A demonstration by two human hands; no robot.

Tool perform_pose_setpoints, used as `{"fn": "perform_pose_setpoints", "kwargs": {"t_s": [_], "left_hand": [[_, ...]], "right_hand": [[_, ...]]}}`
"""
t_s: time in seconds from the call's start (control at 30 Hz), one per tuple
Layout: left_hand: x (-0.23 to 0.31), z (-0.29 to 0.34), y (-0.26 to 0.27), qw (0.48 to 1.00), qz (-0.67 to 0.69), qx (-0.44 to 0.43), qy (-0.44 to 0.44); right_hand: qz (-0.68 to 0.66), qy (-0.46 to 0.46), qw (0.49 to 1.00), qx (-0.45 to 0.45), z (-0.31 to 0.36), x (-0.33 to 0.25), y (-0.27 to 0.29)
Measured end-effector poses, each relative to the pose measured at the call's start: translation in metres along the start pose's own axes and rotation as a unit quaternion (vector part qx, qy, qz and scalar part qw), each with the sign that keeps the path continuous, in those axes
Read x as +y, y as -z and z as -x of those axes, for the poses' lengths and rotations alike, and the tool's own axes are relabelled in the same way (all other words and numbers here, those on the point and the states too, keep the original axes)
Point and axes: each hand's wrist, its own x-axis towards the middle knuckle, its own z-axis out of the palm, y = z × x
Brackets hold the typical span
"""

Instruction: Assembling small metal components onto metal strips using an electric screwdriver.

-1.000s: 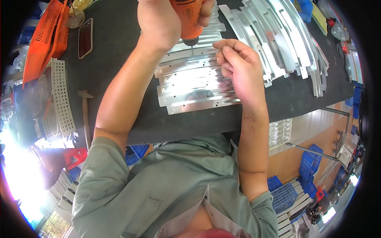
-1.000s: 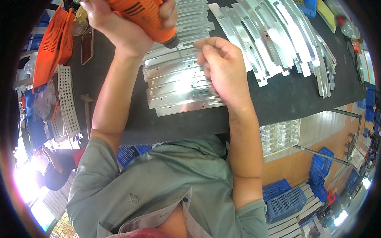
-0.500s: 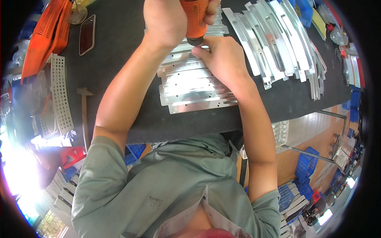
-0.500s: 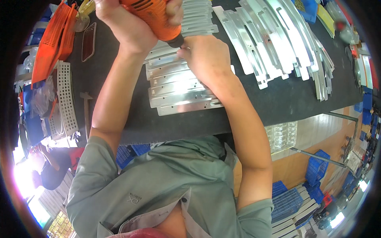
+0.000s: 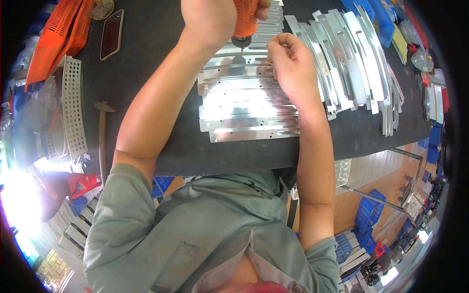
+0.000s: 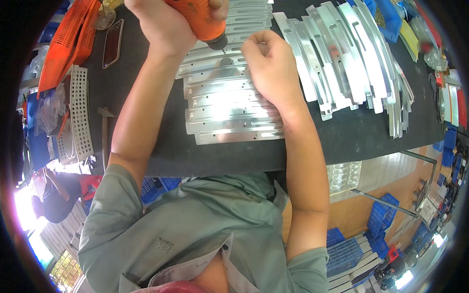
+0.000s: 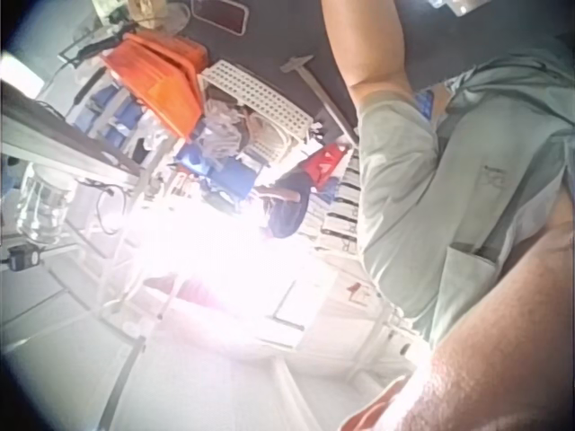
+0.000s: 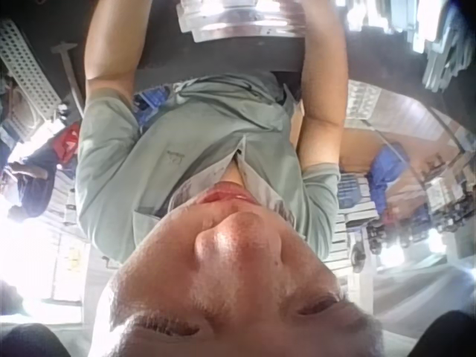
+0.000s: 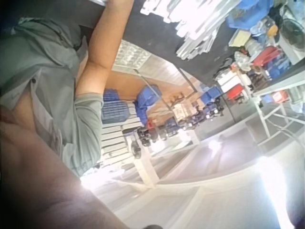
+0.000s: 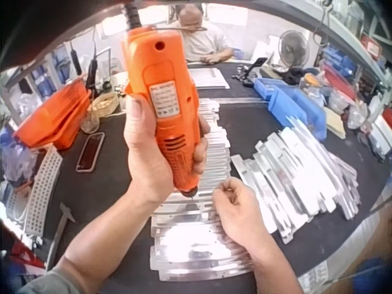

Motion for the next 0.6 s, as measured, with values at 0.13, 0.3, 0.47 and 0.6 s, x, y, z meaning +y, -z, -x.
{"fn": "perform_pose_setpoints", "kwargs": {"t_s": [0.13, 0.3, 0.47, 0.6], "left_hand": [[-0.003, 0.001, 0.001, 0.998, 0.027, -0.046, -0.017], [-0.005, 0.001, 0.002, 0.998, -0.018, -0.064, -0.009], [-0.003, -0.001, 0.004, 0.995, -0.021, -0.093, -0.025], [0.001, -0.001, -0.004, 0.997, 0.039, -0.06, 0.002]], "right_hand": [[-0.228, -0.09, 0.969, -0.025, -0.001, 0.001, 0.004], [-0.21, -0.092, 0.972, -0.052, -0.002, -0.003, 0.008], [-0.289, -0.1, 0.948, -0.084, -0.009, 0.0, 0.017], [-0.32, -0.118, 0.932, -0.122, -0.018, -0.01, 0.018]]}}
